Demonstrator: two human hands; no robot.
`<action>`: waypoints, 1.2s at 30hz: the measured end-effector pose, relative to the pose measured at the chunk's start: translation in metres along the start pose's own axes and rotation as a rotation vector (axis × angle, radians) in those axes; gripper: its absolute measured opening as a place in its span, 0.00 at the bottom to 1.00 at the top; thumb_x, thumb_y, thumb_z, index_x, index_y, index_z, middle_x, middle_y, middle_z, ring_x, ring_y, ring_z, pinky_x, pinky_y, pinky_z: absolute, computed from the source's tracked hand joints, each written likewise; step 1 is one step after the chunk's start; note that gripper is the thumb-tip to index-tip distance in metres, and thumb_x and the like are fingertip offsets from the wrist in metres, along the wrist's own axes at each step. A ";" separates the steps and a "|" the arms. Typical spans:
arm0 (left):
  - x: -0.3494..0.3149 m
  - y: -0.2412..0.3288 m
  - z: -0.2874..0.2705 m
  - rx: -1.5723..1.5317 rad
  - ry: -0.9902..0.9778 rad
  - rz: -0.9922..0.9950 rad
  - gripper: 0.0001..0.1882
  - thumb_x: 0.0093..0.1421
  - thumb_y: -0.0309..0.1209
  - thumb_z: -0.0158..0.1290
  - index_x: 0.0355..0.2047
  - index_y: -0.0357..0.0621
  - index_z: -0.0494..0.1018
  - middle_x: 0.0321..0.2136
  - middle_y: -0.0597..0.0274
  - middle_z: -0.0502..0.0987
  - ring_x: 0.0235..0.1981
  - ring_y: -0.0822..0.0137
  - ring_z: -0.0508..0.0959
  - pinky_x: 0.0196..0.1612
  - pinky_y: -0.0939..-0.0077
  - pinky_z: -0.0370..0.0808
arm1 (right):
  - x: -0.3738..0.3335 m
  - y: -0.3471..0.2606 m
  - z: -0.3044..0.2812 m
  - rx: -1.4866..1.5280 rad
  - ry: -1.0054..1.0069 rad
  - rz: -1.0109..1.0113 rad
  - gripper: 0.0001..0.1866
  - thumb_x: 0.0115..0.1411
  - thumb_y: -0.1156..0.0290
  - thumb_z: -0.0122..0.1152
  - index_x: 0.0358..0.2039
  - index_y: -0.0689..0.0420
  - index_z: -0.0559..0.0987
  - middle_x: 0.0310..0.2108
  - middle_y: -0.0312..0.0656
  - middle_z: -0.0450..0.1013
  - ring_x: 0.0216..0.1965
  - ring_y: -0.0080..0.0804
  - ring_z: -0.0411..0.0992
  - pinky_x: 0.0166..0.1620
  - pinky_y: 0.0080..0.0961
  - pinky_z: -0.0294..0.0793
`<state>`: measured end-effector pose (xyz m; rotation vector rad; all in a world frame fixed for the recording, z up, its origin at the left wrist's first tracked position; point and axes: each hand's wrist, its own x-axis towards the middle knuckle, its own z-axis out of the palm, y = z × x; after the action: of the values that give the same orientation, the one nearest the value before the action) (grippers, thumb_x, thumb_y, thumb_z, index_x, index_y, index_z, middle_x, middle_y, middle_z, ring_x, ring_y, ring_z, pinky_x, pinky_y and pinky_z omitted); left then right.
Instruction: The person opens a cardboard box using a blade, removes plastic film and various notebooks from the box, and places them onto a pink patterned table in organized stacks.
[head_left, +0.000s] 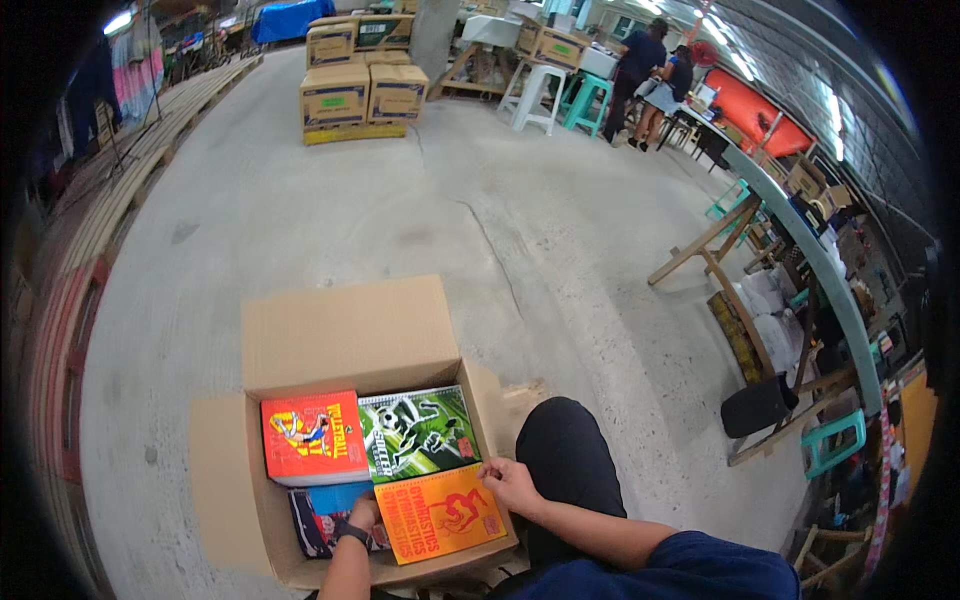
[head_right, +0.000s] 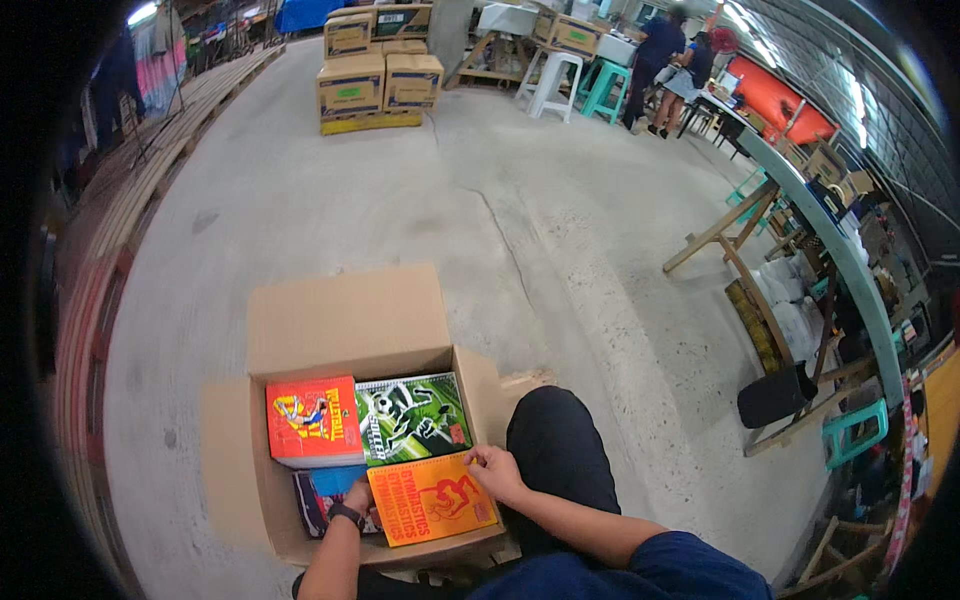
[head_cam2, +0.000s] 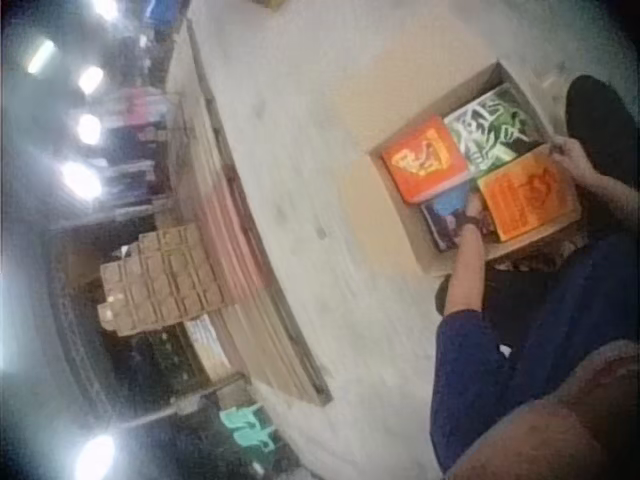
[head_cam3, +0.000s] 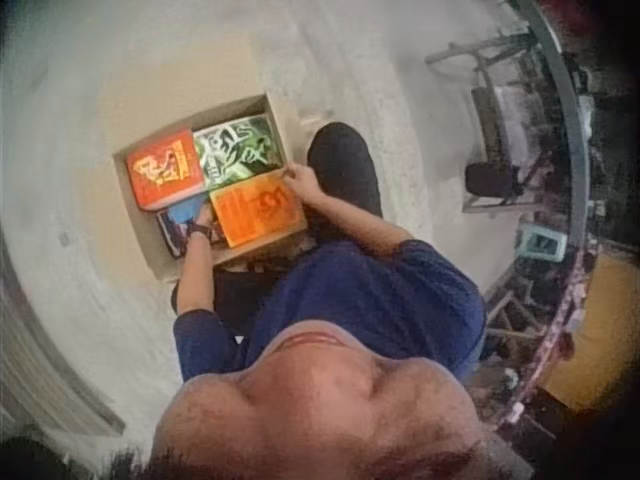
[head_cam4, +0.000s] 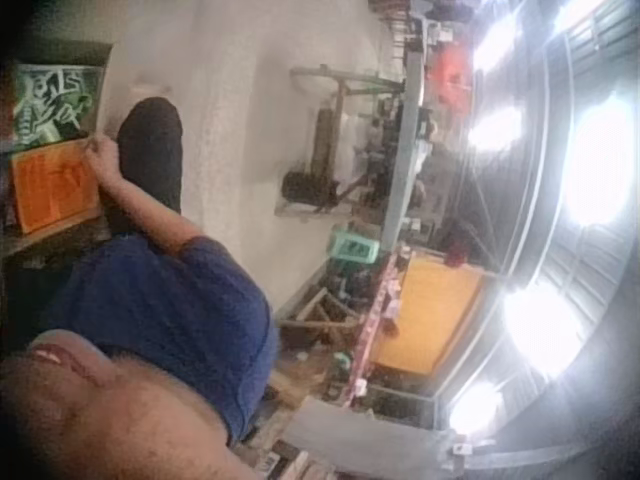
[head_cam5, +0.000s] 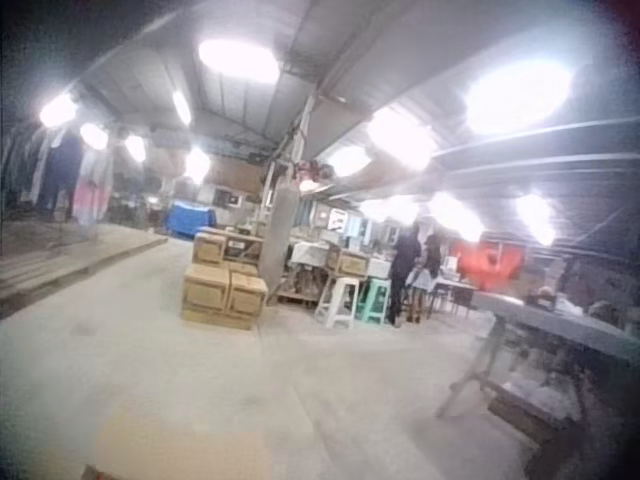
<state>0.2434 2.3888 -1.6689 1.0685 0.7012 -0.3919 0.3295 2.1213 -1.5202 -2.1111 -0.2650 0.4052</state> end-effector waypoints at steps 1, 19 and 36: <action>-0.008 -0.002 -0.005 0.110 0.102 -0.010 0.19 0.55 0.25 0.47 0.46 0.30 0.63 0.43 0.47 0.70 0.43 0.51 0.71 0.43 0.61 0.70 | -0.001 -0.007 0.001 0.009 0.004 -0.014 0.05 0.46 0.76 0.54 0.26 0.61 0.75 0.15 0.34 0.64 0.19 0.18 0.62 0.25 0.18 0.64; -0.032 0.002 -0.019 0.271 -0.021 -0.076 0.22 0.51 0.18 0.48 0.48 0.33 0.63 0.41 0.51 0.72 0.41 0.60 0.73 0.40 0.69 0.72 | 0.000 -0.010 0.008 -0.002 -0.024 -0.022 0.07 0.45 0.72 0.54 0.26 0.57 0.75 0.15 0.41 0.67 0.18 0.29 0.67 0.24 0.25 0.66; -0.022 -0.006 -0.026 0.291 0.007 -0.074 0.15 0.52 0.23 0.47 0.41 0.34 0.67 0.31 0.52 0.75 0.28 0.59 0.77 0.27 0.69 0.74 | -0.001 -0.008 0.000 -0.093 -0.017 -0.068 0.08 0.44 0.73 0.54 0.27 0.57 0.75 0.14 0.39 0.65 0.17 0.27 0.65 0.23 0.25 0.64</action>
<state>0.2150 2.4089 -1.6655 1.3211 0.7050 -0.5666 0.3284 2.1256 -1.5136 -2.1840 -0.3709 0.3766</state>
